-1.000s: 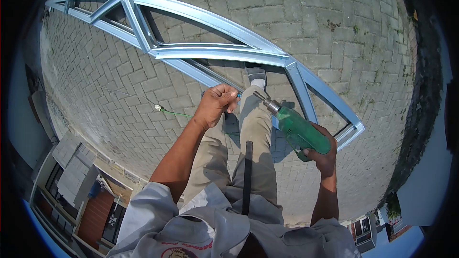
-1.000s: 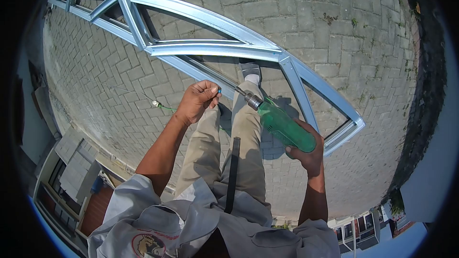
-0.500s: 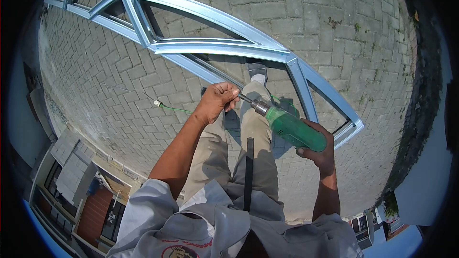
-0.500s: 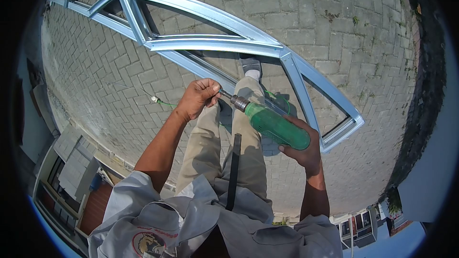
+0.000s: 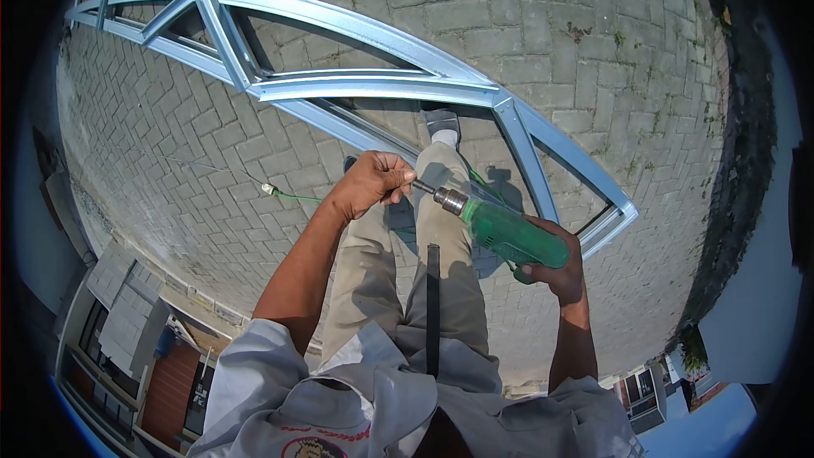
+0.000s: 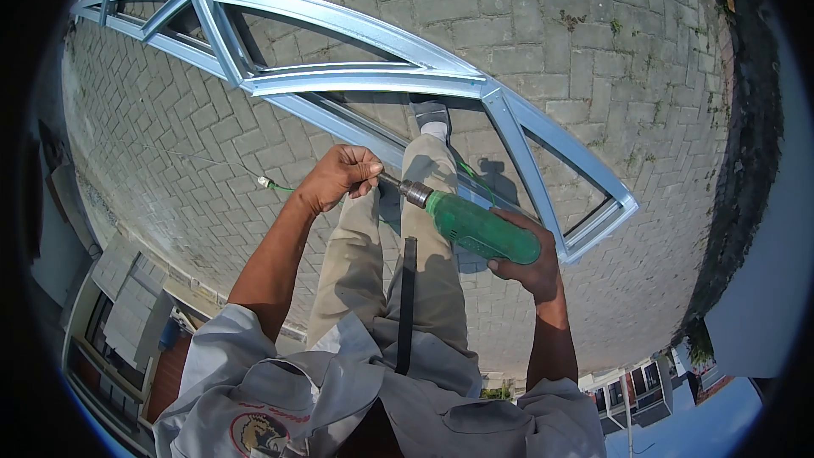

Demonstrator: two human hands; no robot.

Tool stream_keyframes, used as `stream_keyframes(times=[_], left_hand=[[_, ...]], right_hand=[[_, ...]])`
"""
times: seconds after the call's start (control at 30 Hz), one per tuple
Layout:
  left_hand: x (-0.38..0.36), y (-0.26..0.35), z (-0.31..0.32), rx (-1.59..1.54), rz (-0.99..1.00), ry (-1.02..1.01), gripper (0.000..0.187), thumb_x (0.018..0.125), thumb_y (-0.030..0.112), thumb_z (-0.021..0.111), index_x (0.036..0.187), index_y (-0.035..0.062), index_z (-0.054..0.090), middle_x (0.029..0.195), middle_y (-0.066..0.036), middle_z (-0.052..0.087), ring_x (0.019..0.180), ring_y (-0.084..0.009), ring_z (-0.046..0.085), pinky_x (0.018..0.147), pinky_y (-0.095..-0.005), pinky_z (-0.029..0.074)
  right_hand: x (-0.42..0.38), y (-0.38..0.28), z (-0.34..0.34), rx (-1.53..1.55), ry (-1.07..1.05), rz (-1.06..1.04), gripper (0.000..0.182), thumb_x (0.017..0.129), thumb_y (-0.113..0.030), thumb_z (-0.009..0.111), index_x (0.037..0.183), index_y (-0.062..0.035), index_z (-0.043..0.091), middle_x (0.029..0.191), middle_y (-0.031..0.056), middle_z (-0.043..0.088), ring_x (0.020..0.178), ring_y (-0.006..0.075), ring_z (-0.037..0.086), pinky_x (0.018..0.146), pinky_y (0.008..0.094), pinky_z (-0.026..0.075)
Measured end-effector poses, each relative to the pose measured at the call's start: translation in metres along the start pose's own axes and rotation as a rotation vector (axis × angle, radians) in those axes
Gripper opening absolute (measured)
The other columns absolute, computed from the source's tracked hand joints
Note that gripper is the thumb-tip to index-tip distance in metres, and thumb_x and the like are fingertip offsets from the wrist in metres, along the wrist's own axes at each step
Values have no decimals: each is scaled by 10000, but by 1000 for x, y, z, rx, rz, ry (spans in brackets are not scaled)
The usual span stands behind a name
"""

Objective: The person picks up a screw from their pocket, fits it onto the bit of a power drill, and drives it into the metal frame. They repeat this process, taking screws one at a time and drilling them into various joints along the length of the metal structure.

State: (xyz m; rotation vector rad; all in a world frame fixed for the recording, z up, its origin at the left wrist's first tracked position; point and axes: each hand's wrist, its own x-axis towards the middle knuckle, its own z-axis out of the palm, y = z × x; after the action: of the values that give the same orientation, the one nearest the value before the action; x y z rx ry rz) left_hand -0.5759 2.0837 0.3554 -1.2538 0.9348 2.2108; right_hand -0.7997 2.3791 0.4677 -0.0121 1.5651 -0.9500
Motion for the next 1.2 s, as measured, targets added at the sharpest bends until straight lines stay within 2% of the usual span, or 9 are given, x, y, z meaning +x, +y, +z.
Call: stream_keyframes(times=[0.13, 0.33, 0.43, 0.63, 0.77, 0.83, 0.93, 1.07, 1.2], left_hand=[[4, -6, -1, -45, -105, 23, 203, 963, 137, 752, 838, -7, 682, 697, -76, 676, 495, -92, 557, 408, -231, 381], [6, -12, 8, -276, -66, 54, 227, 973, 155, 747, 832, -7, 671, 715, -76, 681, 502, -96, 550, 392, -232, 372], [7, -13, 6, -205, -68, 31, 225, 976, 165, 746, 852, -7, 670, 725, -73, 681, 513, -94, 547, 404, -235, 374], [6, -7, 15, -247, -34, 23, 288, 1003, 285, 721, 918, 11, 687, 731, -46, 672, 528, -81, 531, 447, -226, 378], [13, -22, 12, -82, 1, 234, 314, 1006, 332, 711, 961, 22, 692, 707, -17, 643, 536, -76, 530, 463, -228, 388], [14, -39, -3, -91, 35, 301, 311, 1001, 334, 715, 973, 25, 695, 701, -8, 632, 540, -74, 534, 466, -230, 393], [-1, -53, -16, -122, 84, 241, 202, 1024, 208, 658, 1047, 9, 685, 838, -41, 674, 661, -107, 608, 577, -238, 465], [-28, -62, -26, -142, 94, 142, 149, 1040, 59, 563, 1120, -9, 668, 962, -72, 703, 781, -143, 660, 675, -268, 523], [-48, -67, -26, -155, 54, 132, 171, 1053, 44, 544, 1165, -7, 662, 997, -94, 718, 780, -150, 680, 682, -284, 549]], right_hand=[[-3, -1, 1, -89, -20, -48, 803, 582, -55, 863, 1357, -2, 656, 1303, 152, 699, 1197, 224, 662, 1053, 364, 497], [-6, 0, 6, -138, 5, -121, 792, 599, -58, 868, 1357, 7, 650, 1310, 166, 697, 1194, 226, 666, 1054, 361, 497], [-5, -1, 4, -137, 2, -119, 789, 604, -58, 867, 1359, 10, 647, 1298, 164, 702, 1188, 225, 669, 1049, 360, 500], [-6, 2, 8, -75, 47, -87, 795, 616, -62, 861, 1372, 23, 629, 1258, 153, 713, 1157, 224, 678, 1030, 352, 508], [4, -1, 19, -60, 175, -65, 758, 665, -72, 846, 1377, 44, 612, 1243, 152, 713, 1118, 219, 690, 1008, 341, 516], [28, 12, 26, -198, 296, -112, 727, 694, -76, 837, 1375, 39, 611, 1227, 148, 721, 1103, 208, 695, 989, 335, 523], [90, 59, 22, -334, 452, -183, 677, 729, -75, 829, 1367, 5, 620, 1186, 142, 742, 1081, 201, 710, 960, 334, 537], [173, 102, 13, -455, 553, -171, 641, 733, -133, 824, 1342, -40, 647, 1160, 163, 752, 1071, 248, 729, 949, 351, 546], [222, 125, 12, -435, 573, -163, 622, 736, -177, 819, 1321, -40, 661, 1130, 168, 759, 1052, 276, 737, 939, 368, 551]])
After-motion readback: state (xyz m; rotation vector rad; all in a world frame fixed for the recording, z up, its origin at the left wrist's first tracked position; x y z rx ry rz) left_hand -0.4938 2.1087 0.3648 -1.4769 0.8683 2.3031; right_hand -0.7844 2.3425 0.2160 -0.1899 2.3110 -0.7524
